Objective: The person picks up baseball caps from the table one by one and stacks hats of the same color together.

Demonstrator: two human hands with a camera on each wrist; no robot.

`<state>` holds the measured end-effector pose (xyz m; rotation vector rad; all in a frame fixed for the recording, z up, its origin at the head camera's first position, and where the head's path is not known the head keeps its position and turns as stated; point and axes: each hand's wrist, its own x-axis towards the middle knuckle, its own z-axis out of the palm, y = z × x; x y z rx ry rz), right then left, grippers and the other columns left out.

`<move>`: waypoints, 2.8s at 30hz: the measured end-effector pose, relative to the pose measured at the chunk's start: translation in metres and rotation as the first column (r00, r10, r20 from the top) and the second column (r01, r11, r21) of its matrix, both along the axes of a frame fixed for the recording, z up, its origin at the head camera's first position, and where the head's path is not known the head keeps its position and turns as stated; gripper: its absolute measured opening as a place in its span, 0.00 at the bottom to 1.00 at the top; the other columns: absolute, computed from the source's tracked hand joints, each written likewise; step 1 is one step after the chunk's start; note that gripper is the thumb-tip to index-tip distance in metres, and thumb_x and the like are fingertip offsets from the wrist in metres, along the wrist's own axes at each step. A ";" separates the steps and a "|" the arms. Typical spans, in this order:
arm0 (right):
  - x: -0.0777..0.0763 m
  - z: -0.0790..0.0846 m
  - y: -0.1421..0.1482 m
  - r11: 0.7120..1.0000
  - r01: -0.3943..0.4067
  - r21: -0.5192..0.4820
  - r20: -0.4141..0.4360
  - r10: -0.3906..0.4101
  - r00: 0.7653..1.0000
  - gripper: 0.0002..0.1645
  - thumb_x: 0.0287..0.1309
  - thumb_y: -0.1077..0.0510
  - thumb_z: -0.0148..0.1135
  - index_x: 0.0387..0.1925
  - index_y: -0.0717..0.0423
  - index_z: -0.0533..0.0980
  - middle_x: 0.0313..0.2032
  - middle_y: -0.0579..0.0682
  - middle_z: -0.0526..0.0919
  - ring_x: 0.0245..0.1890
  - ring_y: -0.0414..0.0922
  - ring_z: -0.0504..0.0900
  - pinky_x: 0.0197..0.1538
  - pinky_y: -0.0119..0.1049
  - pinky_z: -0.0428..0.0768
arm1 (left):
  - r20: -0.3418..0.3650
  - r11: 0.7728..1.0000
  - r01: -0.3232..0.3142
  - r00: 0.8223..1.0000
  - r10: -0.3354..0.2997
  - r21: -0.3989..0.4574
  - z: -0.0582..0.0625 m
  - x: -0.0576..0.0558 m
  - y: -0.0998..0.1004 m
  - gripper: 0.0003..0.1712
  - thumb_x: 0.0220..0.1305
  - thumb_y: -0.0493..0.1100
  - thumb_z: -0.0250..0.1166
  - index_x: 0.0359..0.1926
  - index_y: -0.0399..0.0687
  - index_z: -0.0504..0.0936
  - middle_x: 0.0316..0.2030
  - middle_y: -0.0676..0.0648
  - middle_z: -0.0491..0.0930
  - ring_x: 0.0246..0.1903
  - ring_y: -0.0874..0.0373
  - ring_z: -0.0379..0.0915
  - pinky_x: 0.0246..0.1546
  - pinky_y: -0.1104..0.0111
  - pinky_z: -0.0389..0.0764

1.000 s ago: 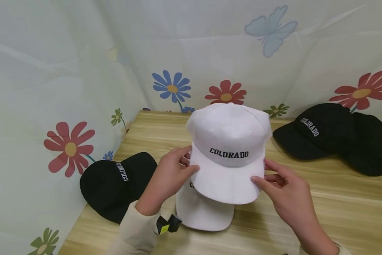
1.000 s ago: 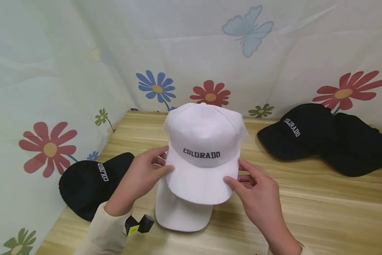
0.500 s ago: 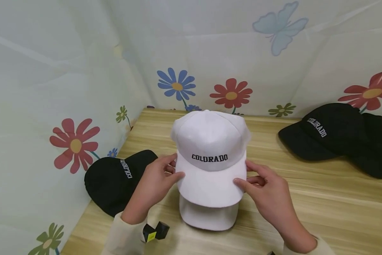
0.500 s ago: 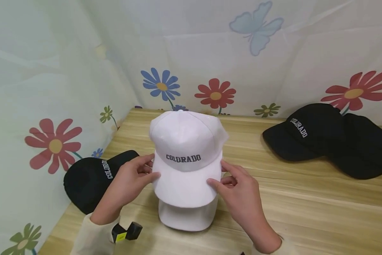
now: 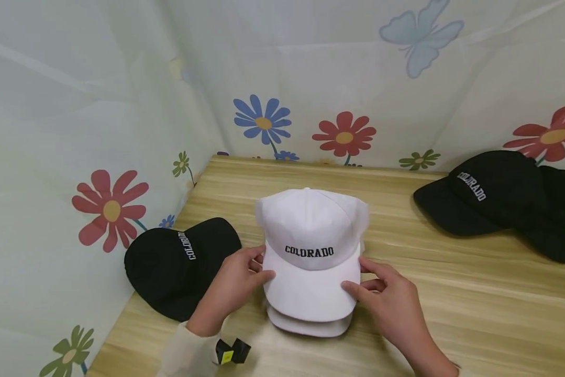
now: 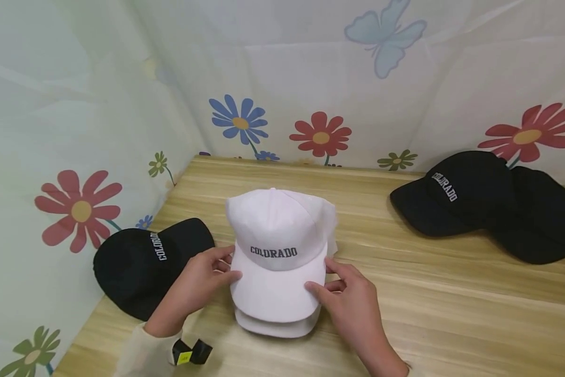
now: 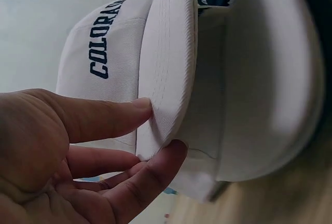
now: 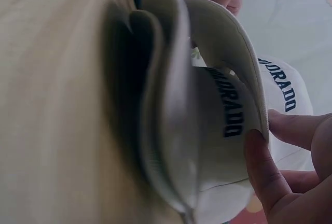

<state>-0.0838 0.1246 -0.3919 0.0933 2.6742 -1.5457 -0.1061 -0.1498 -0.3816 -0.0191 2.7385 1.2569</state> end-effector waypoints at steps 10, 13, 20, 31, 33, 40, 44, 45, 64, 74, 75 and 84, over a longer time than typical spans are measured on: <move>0.002 -0.023 -0.005 0.998 -0.001 0.059 0.072 -0.003 0.997 0.41 0.47 0.45 0.75 0.61 0.56 0.74 0.51 0.51 0.83 0.36 0.37 0.86 0.34 0.26 0.77 | 0.057 0.996 0.069 0.996 -0.066 -0.055 -0.028 -0.005 -0.003 0.31 0.57 0.41 0.71 0.61 0.37 0.75 0.39 0.48 0.78 0.37 0.59 0.78 0.37 0.68 0.80; 0.004 -0.027 -0.006 0.998 -0.005 0.070 0.091 -0.002 0.996 0.41 0.47 0.44 0.75 0.61 0.56 0.74 0.51 0.51 0.83 0.36 0.37 0.86 0.34 0.26 0.77 | 0.075 0.990 0.117 0.991 -0.111 -0.076 -0.033 -0.006 -0.004 0.26 0.57 0.40 0.70 0.57 0.37 0.77 0.34 0.49 0.77 0.33 0.61 0.75 0.35 0.69 0.78; 0.011 -0.035 -0.004 0.997 -0.015 0.076 0.140 0.004 0.990 0.42 0.46 0.44 0.75 0.61 0.59 0.74 0.52 0.53 0.82 0.38 0.39 0.87 0.34 0.26 0.78 | 0.077 0.974 0.208 0.976 -0.202 -0.091 -0.038 -0.003 -0.001 0.08 0.58 0.37 0.68 0.36 0.40 0.78 0.24 0.50 0.73 0.26 0.61 0.69 0.27 0.72 0.72; 0.009 -0.035 0.005 0.995 -0.033 0.093 0.130 0.020 0.991 0.43 0.47 0.43 0.74 0.62 0.59 0.73 0.50 0.52 0.84 0.38 0.38 0.87 0.36 0.26 0.78 | 0.034 0.970 0.216 0.976 -0.214 -0.108 -0.037 -0.003 0.008 0.07 0.59 0.39 0.67 0.31 0.44 0.76 0.22 0.51 0.68 0.23 0.62 0.65 0.25 0.73 0.68; 0.008 -0.035 0.005 0.994 -0.038 0.101 0.127 0.025 0.992 0.42 0.48 0.43 0.74 0.61 0.58 0.73 0.50 0.52 0.85 0.38 0.37 0.87 0.37 0.26 0.78 | 0.031 0.973 0.209 0.978 -0.207 -0.101 -0.037 -0.002 0.007 0.07 0.59 0.38 0.68 0.31 0.44 0.76 0.22 0.51 0.68 0.23 0.63 0.66 0.25 0.74 0.68; 0.008 -0.035 0.007 0.991 -0.069 0.116 0.111 0.056 0.992 0.39 0.50 0.46 0.73 0.62 0.59 0.73 0.49 0.51 0.84 0.37 0.35 0.86 0.36 0.26 0.77 | 0.035 0.982 0.173 0.985 -0.171 -0.072 -0.038 0.000 0.006 0.17 0.60 0.40 0.68 0.49 0.39 0.79 0.29 0.50 0.72 0.30 0.62 0.72 0.32 0.71 0.74; 0.009 -0.030 0.012 0.984 -0.103 0.148 0.102 0.088 0.991 0.39 0.52 0.48 0.72 0.62 0.60 0.72 0.50 0.52 0.84 0.37 0.36 0.87 0.36 0.26 0.78 | 0.024 0.985 0.164 0.986 -0.163 -0.056 -0.038 0.001 0.007 0.27 0.60 0.41 0.68 0.59 0.37 0.76 0.33 0.50 0.75 0.32 0.63 0.74 0.33 0.71 0.76; 0.009 -0.028 0.014 0.978 -0.113 0.173 0.094 0.098 0.991 0.39 0.53 0.47 0.72 0.62 0.60 0.72 0.50 0.52 0.83 0.37 0.36 0.87 0.37 0.27 0.78 | 0.018 0.985 0.167 0.986 -0.166 -0.054 -0.038 0.001 0.007 0.28 0.60 0.41 0.68 0.60 0.37 0.75 0.34 0.50 0.75 0.32 0.63 0.75 0.33 0.72 0.76; 0.004 0.046 -0.033 0.917 -0.212 0.337 -0.406 0.345 0.846 0.06 0.52 0.57 0.72 0.27 0.42 0.81 0.28 0.35 0.79 0.25 0.28 0.76 0.31 0.27 0.79 | -0.003 1.000 0.023 1.000 -0.023 0.004 -0.031 0.015 -0.014 0.30 0.65 0.54 0.63 0.63 0.41 0.74 0.47 0.43 0.80 0.40 0.57 0.82 0.38 0.65 0.81; -0.023 0.059 -0.099 0.858 -0.385 0.339 -0.447 0.507 0.736 0.05 0.55 0.55 0.69 0.33 0.50 0.83 0.33 0.43 0.81 0.27 0.33 0.80 0.34 0.26 0.79 | 0.016 0.969 -0.168 0.986 0.168 0.182 -0.035 0.034 -0.030 0.30 0.66 0.49 0.63 0.63 0.36 0.72 0.42 0.42 0.81 0.29 0.59 0.83 0.27 0.70 0.81; -0.026 0.059 -0.107 0.848 -0.406 0.342 -0.432 0.525 0.733 0.06 0.55 0.54 0.69 0.35 0.51 0.83 0.34 0.43 0.81 0.28 0.35 0.80 0.34 0.26 0.78 | 0.018 0.965 -0.182 0.983 0.182 0.191 -0.035 0.036 -0.033 0.30 0.66 0.48 0.63 0.63 0.35 0.71 0.42 0.42 0.81 0.29 0.58 0.83 0.27 0.70 0.81; -0.052 0.063 -0.172 0.734 -0.531 0.423 -0.260 0.660 0.705 0.18 0.62 0.50 0.62 0.49 0.55 0.81 0.46 0.51 0.81 0.41 0.44 0.81 0.44 0.37 0.80 | 0.080 0.929 -0.274 0.962 0.262 0.250 -0.039 0.052 -0.045 0.28 0.68 0.45 0.61 0.63 0.33 0.70 0.39 0.41 0.82 0.24 0.56 0.81 0.26 0.68 0.82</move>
